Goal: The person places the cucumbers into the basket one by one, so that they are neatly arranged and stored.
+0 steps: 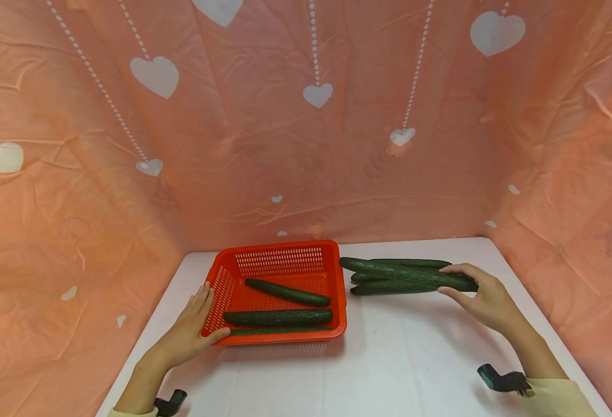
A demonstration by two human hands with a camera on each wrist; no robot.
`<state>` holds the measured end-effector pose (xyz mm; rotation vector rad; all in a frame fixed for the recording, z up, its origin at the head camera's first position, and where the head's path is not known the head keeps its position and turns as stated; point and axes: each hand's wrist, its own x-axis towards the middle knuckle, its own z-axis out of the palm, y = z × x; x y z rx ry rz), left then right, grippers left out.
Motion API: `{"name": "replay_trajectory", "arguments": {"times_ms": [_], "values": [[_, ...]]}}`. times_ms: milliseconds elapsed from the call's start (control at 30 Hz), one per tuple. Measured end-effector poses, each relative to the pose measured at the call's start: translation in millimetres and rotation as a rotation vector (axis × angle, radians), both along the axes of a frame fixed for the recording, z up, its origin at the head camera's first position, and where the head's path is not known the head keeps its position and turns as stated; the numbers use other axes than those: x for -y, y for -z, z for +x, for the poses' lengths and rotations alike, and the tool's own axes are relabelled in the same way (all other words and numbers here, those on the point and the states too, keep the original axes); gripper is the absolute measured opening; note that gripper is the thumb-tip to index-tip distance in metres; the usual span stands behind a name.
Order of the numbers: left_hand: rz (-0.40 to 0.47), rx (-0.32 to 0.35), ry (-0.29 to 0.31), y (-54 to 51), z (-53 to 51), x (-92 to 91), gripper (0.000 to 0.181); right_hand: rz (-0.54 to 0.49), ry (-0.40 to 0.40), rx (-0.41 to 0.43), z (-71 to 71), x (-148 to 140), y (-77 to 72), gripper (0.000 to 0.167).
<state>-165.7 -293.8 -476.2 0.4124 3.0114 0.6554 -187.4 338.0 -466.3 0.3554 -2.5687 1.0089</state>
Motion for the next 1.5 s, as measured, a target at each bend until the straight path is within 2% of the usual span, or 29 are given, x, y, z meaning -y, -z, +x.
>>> {"name": "replay_trajectory", "arguments": {"times_ms": [300,533,733,1167,1500], "values": [[-0.009,-0.011,0.004,-0.1,-3.0,1.0,0.116,-0.002,-0.104,-0.076,-6.9,52.6,-17.9,0.043],[0.002,-0.008,0.009,2.4,-4.3,2.5,0.116,0.032,-0.145,-0.115,-16.2,97.2,-23.7,0.041],[0.001,0.001,0.010,3.3,-5.4,2.6,0.117,0.010,-0.177,-0.094,-25.4,133.7,-26.1,0.040],[0.000,0.002,0.013,2.8,-2.4,3.6,0.116,-0.010,-0.247,-0.028,-36.7,204.8,-16.6,0.038],[0.008,0.020,0.008,0.1,-1.2,3.5,0.117,-0.003,-0.256,-0.004,-40.5,249.6,-8.3,0.036]]}}
